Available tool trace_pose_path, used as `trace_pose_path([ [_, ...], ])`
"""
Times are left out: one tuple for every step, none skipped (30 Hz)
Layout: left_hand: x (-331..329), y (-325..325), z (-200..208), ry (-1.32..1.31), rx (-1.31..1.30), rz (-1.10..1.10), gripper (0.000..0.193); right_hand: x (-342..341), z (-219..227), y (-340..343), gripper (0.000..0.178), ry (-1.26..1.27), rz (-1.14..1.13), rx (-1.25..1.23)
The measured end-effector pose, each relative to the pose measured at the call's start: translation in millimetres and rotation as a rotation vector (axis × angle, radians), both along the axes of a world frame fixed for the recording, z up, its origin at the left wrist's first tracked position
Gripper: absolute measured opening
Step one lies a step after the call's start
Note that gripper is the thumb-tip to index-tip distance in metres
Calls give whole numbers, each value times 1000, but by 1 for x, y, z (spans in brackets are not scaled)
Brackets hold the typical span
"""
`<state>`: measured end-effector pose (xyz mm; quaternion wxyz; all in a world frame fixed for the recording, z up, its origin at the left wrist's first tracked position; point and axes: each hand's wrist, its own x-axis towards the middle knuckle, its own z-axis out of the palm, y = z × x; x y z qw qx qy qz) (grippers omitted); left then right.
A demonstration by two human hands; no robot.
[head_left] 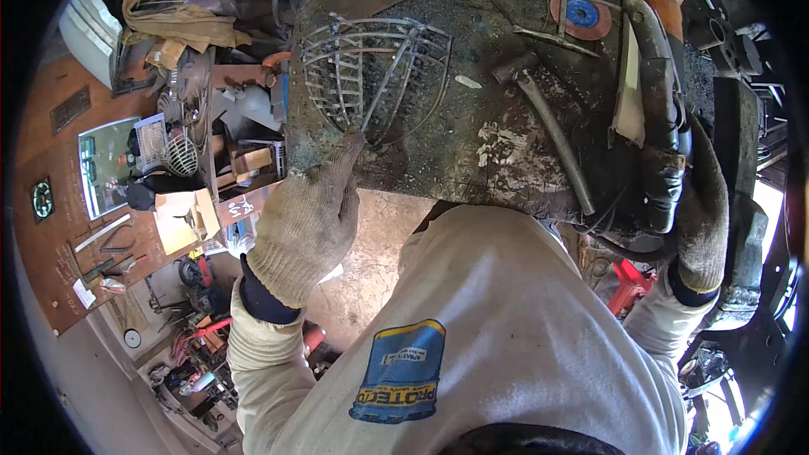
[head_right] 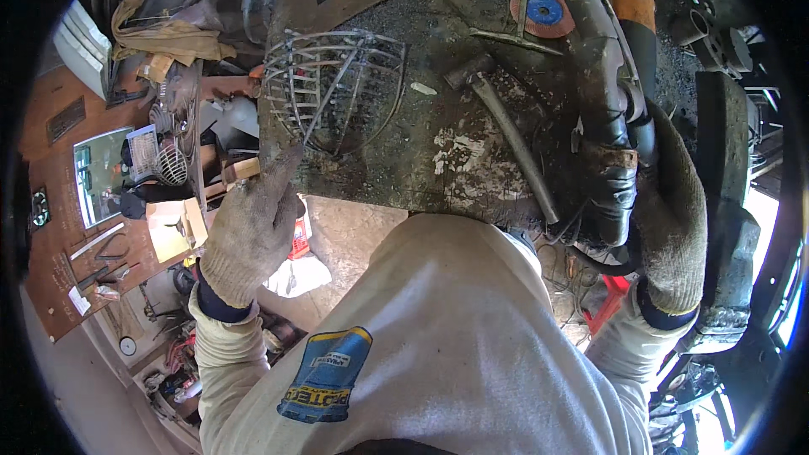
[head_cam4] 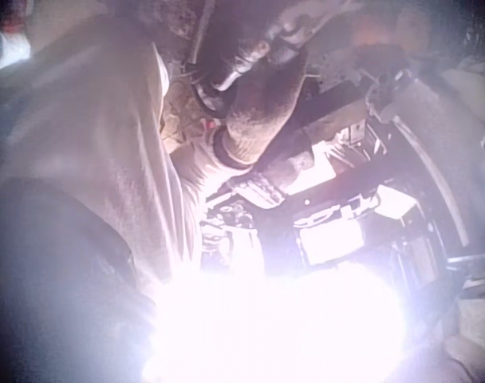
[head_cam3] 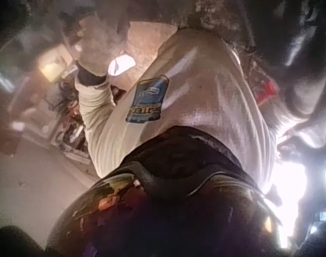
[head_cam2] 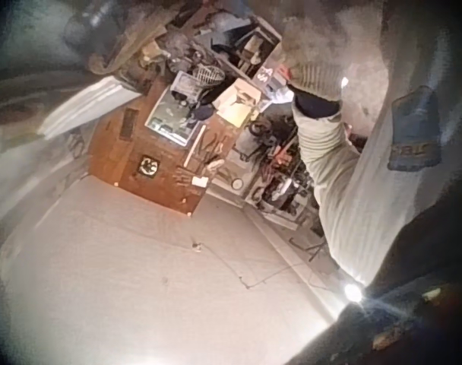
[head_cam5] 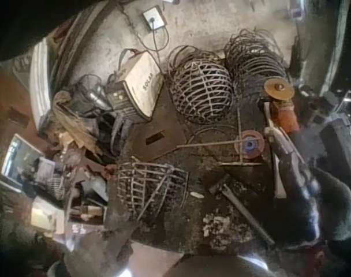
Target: The person positions metal strips around a cage-like wire structure on a workbench and welds them into place using a welding torch while holding a protective welding plate.
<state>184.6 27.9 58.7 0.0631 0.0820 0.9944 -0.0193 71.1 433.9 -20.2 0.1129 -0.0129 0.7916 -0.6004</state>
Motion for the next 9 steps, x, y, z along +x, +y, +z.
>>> trace_pose_path([
  [1,-1,-1,-8,-14,-3,50,-2,5,0,45,-36,0,-15],
  [2,-2,-1,-15,-26,-5,50,-6,12,-1,46,-62,-3,75],
  [2,-2,-3,21,-20,-15,50,-6,11,1,46,-60,-1,81],
  [2,-1,-3,39,-14,-18,50,-5,9,5,47,-78,42,64],
  [2,-1,-2,58,-9,-20,50,-5,8,7,48,-96,86,46],
  [2,-1,0,-42,-30,50,48,-6,8,7,50,-166,83,29],
  [0,1,2,-128,-12,114,50,-6,8,8,50,-167,83,37],
  [-2,2,4,-213,1,180,51,-7,5,10,51,-172,95,56],
  [-7,5,8,-283,49,246,55,-7,0,12,52,-177,112,69],
])
